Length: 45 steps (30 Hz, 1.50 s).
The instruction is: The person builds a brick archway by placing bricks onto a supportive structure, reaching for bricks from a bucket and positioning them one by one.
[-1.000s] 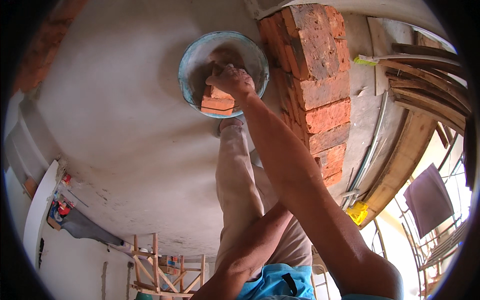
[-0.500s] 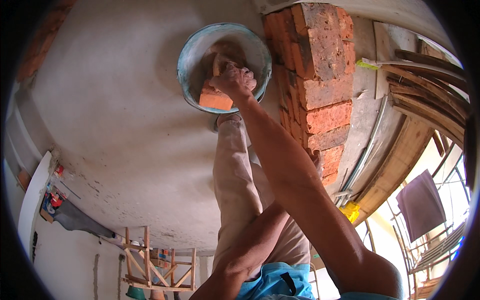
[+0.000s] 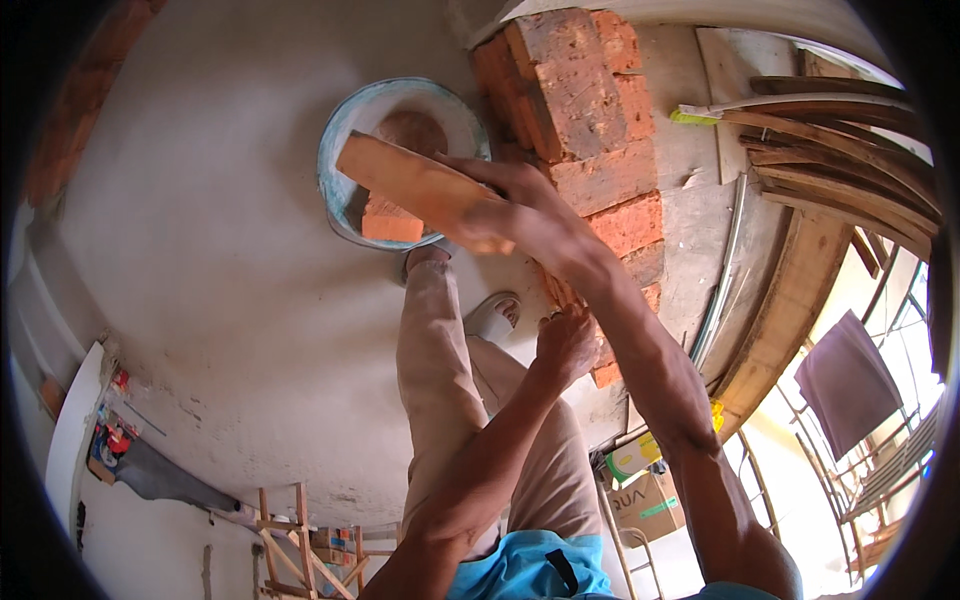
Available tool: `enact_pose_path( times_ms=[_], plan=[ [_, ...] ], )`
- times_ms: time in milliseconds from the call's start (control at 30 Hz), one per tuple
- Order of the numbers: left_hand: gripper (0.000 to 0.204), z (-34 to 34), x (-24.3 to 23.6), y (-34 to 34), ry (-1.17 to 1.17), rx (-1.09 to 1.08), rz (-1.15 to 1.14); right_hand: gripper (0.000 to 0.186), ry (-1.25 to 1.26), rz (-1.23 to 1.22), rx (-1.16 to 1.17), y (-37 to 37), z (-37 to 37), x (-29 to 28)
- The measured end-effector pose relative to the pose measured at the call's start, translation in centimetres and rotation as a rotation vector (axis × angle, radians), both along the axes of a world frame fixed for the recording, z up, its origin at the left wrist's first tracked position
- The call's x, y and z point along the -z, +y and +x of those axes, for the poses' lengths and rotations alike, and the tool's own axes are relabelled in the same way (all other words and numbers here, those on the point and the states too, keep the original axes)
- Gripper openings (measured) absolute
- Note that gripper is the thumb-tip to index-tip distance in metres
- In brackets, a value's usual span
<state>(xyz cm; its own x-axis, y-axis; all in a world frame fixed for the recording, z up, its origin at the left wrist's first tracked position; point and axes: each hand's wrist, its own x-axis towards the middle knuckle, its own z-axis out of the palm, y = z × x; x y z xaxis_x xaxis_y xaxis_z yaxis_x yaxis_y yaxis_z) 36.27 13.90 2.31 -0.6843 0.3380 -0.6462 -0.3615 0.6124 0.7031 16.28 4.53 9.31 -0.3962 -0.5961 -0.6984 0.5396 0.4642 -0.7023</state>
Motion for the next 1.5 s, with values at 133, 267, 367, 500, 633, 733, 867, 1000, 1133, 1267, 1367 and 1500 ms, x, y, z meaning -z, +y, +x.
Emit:
enact_pose_path(
  times_ms=[133, 267, 367, 500, 633, 733, 867, 1000, 1133, 1267, 1367, 1500],
  plan=[
    [0.037, -2.9, -2.5, 0.4, -0.078, -0.023, 0.077, 0.084, 0.021, 0.069, 0.236, 9.8, -0.7, -5.6],
    [0.037, -2.1, -1.8, 0.0, -0.097, -0.047, 0.08, 0.094, 0.138, 0.089, 0.449, 16.0, -0.6, -7.0],
    [0.039, -2.8, -2.2, -0.2, -0.14, -0.021, 0.093, 0.094, 0.324, 0.116, 0.453, 19.6, -2.5, -7.4],
    [0.041, -2.8, -2.3, 0.0, -0.143, 0.006, 0.074, 0.083, 0.556, 0.159, 0.455, 21.0, -6.6, -5.4],
    [0.042, -3.2, -2.3, 0.3, -0.154, 0.029, 0.056, 0.077, 0.711, 0.091, 0.491, 20.9, -10.1, -0.2],
    [0.042, -3.4, -2.1, 0.1, -0.156, 0.07, 0.03, 0.075, 0.832, 0.037, 0.358, 18.9, -11.3, 1.9],
    [0.043, -3.4, -2.1, 0.5, -0.125, 0.05, 0.051, 0.086, 1.151, 0.141, 0.177, 19.9, -11.9, 7.2],
    [0.047, -3.5, -2.0, 0.2, -0.082, 0.009, 0.067, 0.094, 1.29, 0.198, 0.117, 20.3, -10.8, 9.7],
    [0.05, -4.4, -2.5, -0.2, -0.132, 0.029, 0.05, 0.087, 1.365, 0.228, 0.126, 20.3, -10.9, 10.4],
    [0.051, -4.9, -2.6, -0.3, -0.139, 0.033, 0.066, 0.08, 1.594, 0.414, -0.134, 20.4, -11.5, 9.1],
    [0.051, -4.8, -2.5, -0.1, -0.127, 0.027, 0.069, 0.077, 1.509, 0.394, -0.197, 21.2, -11.3, 10.1],
    [0.051, -5.3, -2.5, -0.3, -0.147, 0.04, 0.07, 0.069, 1.328, 0.299, 0.03, 21.8, -11.1, 9.5]
  ],
)
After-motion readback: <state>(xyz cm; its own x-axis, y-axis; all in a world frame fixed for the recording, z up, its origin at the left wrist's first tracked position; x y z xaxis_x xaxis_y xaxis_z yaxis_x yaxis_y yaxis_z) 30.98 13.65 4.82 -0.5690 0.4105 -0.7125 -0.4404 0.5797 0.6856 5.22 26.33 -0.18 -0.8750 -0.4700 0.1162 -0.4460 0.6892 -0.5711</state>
